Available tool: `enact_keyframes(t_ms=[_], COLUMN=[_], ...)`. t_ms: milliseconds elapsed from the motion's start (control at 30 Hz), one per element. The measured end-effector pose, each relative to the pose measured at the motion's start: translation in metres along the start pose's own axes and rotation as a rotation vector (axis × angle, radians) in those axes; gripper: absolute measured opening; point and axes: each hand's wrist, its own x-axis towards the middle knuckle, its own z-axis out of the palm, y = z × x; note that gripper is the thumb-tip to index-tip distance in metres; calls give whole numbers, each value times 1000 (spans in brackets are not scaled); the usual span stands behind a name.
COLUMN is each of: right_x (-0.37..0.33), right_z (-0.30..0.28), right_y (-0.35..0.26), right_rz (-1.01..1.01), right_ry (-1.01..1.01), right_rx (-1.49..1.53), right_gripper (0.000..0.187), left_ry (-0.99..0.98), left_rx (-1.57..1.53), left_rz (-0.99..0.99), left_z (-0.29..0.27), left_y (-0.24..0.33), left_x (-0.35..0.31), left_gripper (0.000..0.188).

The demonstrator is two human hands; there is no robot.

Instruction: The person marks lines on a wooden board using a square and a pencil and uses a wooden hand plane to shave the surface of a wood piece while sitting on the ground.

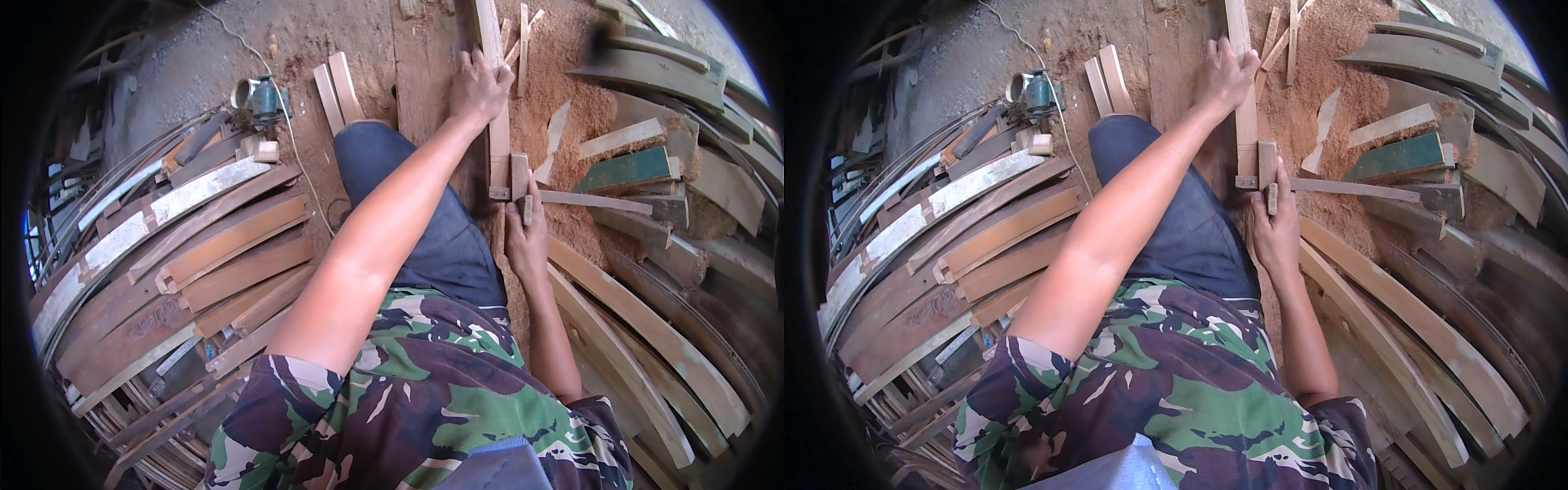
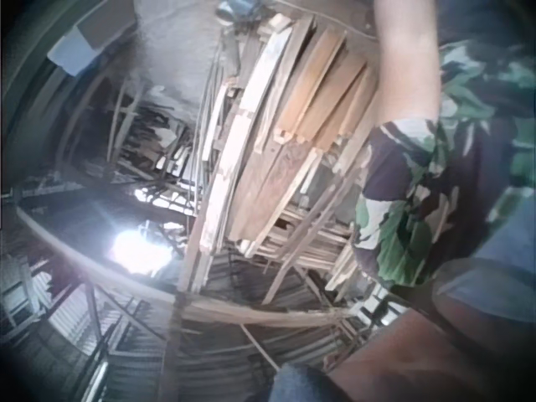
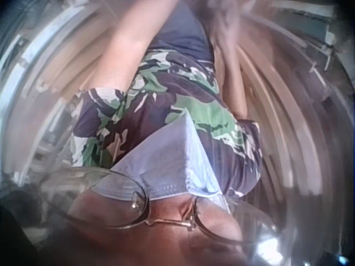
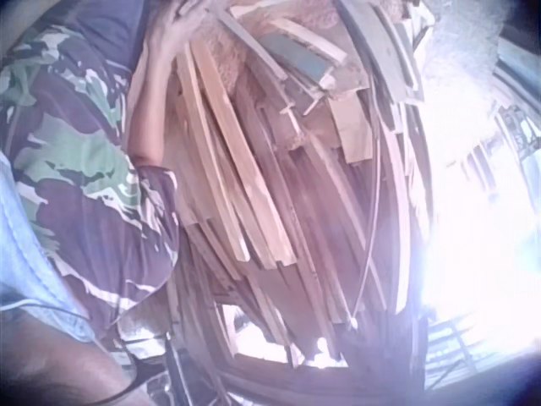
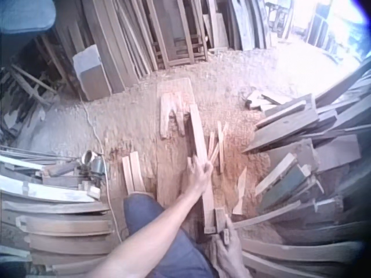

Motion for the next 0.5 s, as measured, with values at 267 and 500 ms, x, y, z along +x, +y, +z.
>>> enact_keyframes(t_ms=[267,500], right_x=[2,2], right_z=[-14,-15], right_y=[-12,-33], right_rz=[35,165], right_ry=[-44,-84], right_rx=[-120,-117], right_gripper=[66,54], left_ry=[148,61], left_rx=[-12,-113], left_rz=[17,-21], left_z=[5,4], left_y=[3,3], left_x=[-4,-3], left_gripper=[74,71])
